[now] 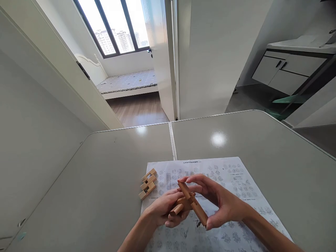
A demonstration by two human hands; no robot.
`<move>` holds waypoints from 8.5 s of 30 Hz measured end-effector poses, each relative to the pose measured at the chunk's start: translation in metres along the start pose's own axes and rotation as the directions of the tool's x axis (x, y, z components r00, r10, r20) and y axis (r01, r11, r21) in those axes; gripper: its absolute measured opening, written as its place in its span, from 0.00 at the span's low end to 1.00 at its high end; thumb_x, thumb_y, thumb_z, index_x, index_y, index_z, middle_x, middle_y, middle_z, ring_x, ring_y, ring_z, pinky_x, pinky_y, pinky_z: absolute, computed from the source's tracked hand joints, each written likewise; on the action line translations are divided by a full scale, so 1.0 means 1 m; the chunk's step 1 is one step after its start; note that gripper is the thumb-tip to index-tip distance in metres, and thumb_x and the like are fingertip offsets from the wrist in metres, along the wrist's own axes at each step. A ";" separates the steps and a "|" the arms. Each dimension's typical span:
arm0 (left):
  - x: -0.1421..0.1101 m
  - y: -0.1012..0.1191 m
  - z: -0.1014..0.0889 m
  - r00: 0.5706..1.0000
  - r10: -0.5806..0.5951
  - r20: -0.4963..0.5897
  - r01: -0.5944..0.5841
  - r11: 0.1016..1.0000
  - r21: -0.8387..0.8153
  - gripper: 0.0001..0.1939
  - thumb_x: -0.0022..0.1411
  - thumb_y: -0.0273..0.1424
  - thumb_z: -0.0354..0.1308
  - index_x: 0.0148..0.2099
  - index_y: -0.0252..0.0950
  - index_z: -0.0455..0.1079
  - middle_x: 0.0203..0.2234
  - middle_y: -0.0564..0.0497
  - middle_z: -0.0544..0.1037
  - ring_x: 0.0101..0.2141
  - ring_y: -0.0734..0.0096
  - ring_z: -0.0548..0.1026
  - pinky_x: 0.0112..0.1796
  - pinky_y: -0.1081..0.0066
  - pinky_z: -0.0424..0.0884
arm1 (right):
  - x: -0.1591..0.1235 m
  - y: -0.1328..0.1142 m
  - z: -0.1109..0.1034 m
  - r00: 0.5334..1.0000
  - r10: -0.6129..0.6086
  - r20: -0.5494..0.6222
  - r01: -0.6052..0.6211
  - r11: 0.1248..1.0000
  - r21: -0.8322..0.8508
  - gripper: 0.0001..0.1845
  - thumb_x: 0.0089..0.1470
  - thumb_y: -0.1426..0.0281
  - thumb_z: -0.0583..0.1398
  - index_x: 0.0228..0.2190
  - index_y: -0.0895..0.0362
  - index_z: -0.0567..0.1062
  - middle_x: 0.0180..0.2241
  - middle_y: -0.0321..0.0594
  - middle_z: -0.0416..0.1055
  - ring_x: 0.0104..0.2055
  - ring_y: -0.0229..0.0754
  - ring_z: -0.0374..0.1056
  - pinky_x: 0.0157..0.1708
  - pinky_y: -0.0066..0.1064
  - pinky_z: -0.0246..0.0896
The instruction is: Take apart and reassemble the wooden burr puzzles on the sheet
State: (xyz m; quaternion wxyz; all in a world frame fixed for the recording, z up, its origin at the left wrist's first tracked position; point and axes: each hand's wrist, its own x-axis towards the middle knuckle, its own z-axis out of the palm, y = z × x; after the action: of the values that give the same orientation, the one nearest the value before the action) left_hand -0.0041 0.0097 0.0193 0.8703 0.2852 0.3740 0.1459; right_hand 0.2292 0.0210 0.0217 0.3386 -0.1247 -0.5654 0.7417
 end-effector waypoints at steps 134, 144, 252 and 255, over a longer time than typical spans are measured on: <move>-0.067 -0.023 -0.047 0.216 0.971 -0.103 0.280 0.040 0.959 0.25 0.66 0.39 0.64 0.62 0.44 0.63 0.57 0.42 0.74 0.59 0.45 0.71 0.55 0.45 0.75 | 0.012 0.016 -0.015 0.798 0.005 -0.602 0.040 0.997 0.062 0.19 0.59 0.53 0.67 0.32 0.56 0.75 0.25 0.34 0.72 0.21 0.35 0.60 0.22 0.28 0.56; -0.081 -0.019 -0.083 0.304 0.944 -0.129 0.327 0.023 0.945 0.33 0.62 0.40 0.66 0.66 0.45 0.60 0.52 0.45 0.81 0.55 0.47 0.78 0.54 0.47 0.75 | 0.013 0.024 -0.011 0.887 -0.003 -0.462 -0.069 0.988 -0.139 0.21 0.60 0.50 0.67 0.33 0.55 0.73 0.23 0.31 0.71 0.22 0.35 0.60 0.26 0.30 0.56; 0.004 0.010 -0.029 0.744 0.611 -0.269 -0.644 0.763 -0.049 0.25 0.70 0.50 0.57 0.53 0.36 0.80 0.48 0.40 0.81 0.36 0.64 0.75 0.45 0.62 0.70 | 0.003 0.031 -0.038 0.831 -0.270 -0.486 -0.277 0.556 -0.783 0.30 0.58 0.60 0.68 0.58 0.48 0.66 0.56 0.47 0.68 0.49 0.53 0.73 0.51 0.49 0.74; 0.006 0.008 -0.032 0.740 0.615 -0.273 -0.645 0.764 -0.024 0.24 0.68 0.51 0.61 0.53 0.37 0.80 0.47 0.41 0.81 0.38 0.64 0.75 0.48 0.61 0.70 | 0.005 0.032 -0.030 0.835 -0.289 -0.469 -0.238 0.580 -0.779 0.33 0.58 0.62 0.67 0.61 0.48 0.64 0.58 0.47 0.67 0.50 0.53 0.72 0.53 0.51 0.73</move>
State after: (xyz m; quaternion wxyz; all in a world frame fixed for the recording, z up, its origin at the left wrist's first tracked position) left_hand -0.0238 0.0307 0.0031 0.7305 0.3227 0.3523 0.4880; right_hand 0.2314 0.0424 -0.0166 0.4013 -0.4644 -0.7201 0.3238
